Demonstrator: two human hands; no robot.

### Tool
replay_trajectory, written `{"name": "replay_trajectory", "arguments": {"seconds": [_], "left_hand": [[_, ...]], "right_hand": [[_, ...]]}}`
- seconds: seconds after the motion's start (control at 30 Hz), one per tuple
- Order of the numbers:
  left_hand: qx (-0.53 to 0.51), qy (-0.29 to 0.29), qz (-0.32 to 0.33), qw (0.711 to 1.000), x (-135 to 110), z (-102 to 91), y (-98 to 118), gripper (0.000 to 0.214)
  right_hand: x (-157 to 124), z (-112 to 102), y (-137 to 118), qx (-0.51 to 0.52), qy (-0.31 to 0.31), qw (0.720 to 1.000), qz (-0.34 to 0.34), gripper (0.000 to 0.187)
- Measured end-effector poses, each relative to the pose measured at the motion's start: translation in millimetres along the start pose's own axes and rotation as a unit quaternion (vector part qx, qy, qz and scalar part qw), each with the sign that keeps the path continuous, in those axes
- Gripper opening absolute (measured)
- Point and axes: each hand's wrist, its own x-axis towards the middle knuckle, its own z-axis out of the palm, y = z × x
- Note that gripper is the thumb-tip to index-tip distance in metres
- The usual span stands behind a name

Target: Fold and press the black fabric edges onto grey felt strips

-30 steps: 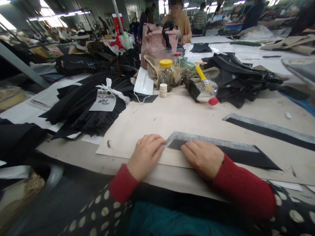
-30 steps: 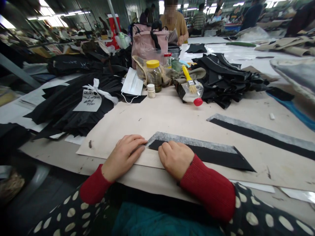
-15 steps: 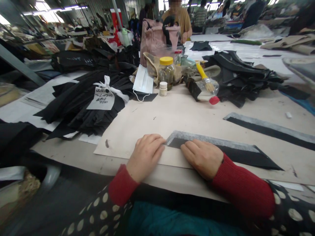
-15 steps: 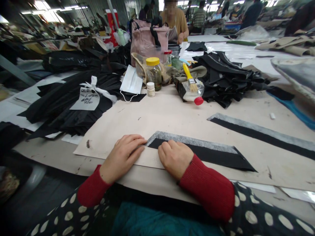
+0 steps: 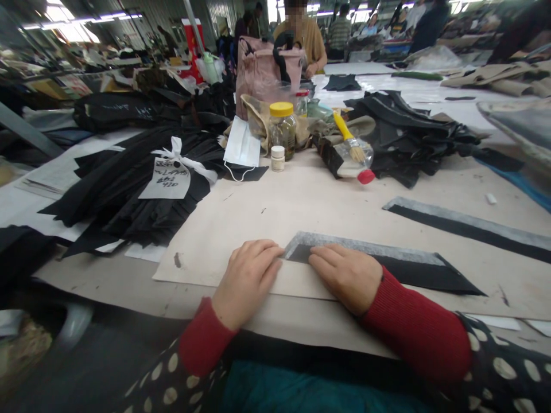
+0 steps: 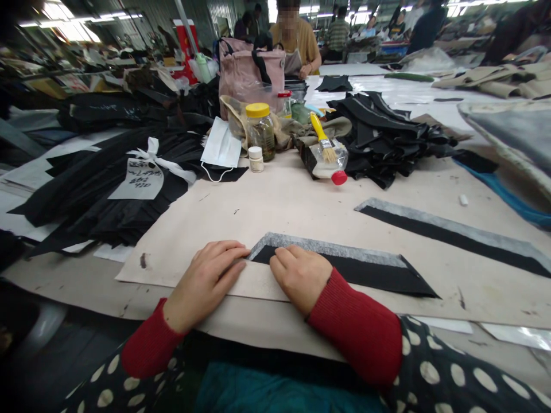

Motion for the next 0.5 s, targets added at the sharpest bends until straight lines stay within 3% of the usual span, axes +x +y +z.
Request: {"name": "replay_trajectory", "arguments": {"seconds": [0.1,0.2,0.27,0.37,0.5], "left_hand": [[-0.008,0.004,-0.007,1.0,0,-0.4,-3,0.023],[-0.019,0.049,-0.019,0.998,-1,-1.2,-3,0.031],[-0.002,0.064,0.018,0.998,-1,-0.3,3,0.033],[0.044,0.017,0.11,0.993,-1,4.4,21,0.034],[0.097,-0.02,0.121,0.988,1,10.9,42,0.039]], "right_hand": [[-1,3,-1,0.018,0.009,1.0,0.021,0.02],[-2,4,-2,0.029,0.006,0.999,0.026,0.019],[-2,3,-3,0.035,-0.003,0.999,0.026,0.02],[-3,3,-5,0.043,-0.013,0.999,0.024,0.023],[-15,2,-5,0.055,-0.03,0.998,0.014,0.031]]}}
